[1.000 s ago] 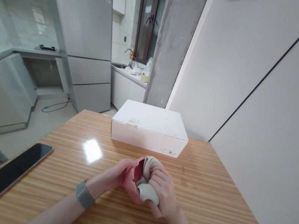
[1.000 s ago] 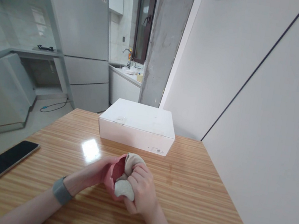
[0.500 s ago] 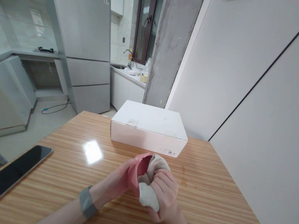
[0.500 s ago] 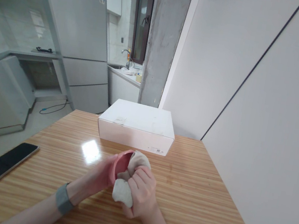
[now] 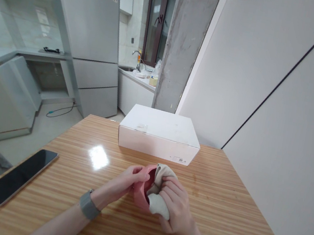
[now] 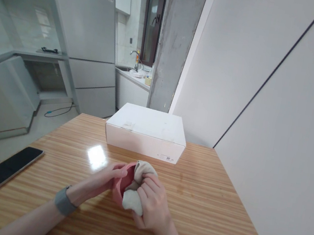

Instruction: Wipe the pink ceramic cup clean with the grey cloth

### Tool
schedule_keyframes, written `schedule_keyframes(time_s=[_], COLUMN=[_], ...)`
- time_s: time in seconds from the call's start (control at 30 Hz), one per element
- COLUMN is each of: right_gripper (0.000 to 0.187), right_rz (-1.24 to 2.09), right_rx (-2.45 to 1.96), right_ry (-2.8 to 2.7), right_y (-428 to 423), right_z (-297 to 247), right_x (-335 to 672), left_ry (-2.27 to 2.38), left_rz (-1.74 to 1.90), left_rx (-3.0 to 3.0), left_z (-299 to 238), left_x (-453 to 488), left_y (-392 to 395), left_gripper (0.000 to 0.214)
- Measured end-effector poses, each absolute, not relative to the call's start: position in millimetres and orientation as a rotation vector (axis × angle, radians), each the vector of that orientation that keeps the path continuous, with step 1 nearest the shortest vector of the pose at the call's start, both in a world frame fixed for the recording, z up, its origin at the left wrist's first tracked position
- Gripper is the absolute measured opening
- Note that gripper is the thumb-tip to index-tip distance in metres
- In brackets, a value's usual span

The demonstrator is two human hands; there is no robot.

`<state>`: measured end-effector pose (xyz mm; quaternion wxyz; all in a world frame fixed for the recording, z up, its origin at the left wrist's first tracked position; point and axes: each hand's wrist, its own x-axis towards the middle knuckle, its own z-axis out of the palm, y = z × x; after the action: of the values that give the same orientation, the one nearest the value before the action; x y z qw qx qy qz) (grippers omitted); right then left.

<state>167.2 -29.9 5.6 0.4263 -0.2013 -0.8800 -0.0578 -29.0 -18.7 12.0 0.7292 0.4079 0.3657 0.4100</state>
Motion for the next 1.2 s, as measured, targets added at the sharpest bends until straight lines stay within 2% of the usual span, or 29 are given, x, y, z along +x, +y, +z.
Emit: schedule_keyframes(time_s=[0.2,0.53,0.87,1.2], right_gripper=[0.034,0.045,0.046,0.043], right_rz=[-0.02,0.148,0.241,0.045], right_rx=[-0.562,-0.458,-0.561,-0.735], right_ry=[-2.157,-2.321,-2.389,-2.386], right_y=[-33,-38,-46,-42], right_z=[8,21,21,28], right_x=[162,161,149,160], left_ry=[0.838,0.625,0.752,0.589], left_rz=[1.02,0.859,0.886,1.065], left_rx=[0.792,0.678,0.724,0.703], left_z=[9,4,12,0], left_x=[-25,-26,-26,-11], left_y=[-19,-17,-16,-23], left_gripper=[0.039,0.054,0.037,0.04])
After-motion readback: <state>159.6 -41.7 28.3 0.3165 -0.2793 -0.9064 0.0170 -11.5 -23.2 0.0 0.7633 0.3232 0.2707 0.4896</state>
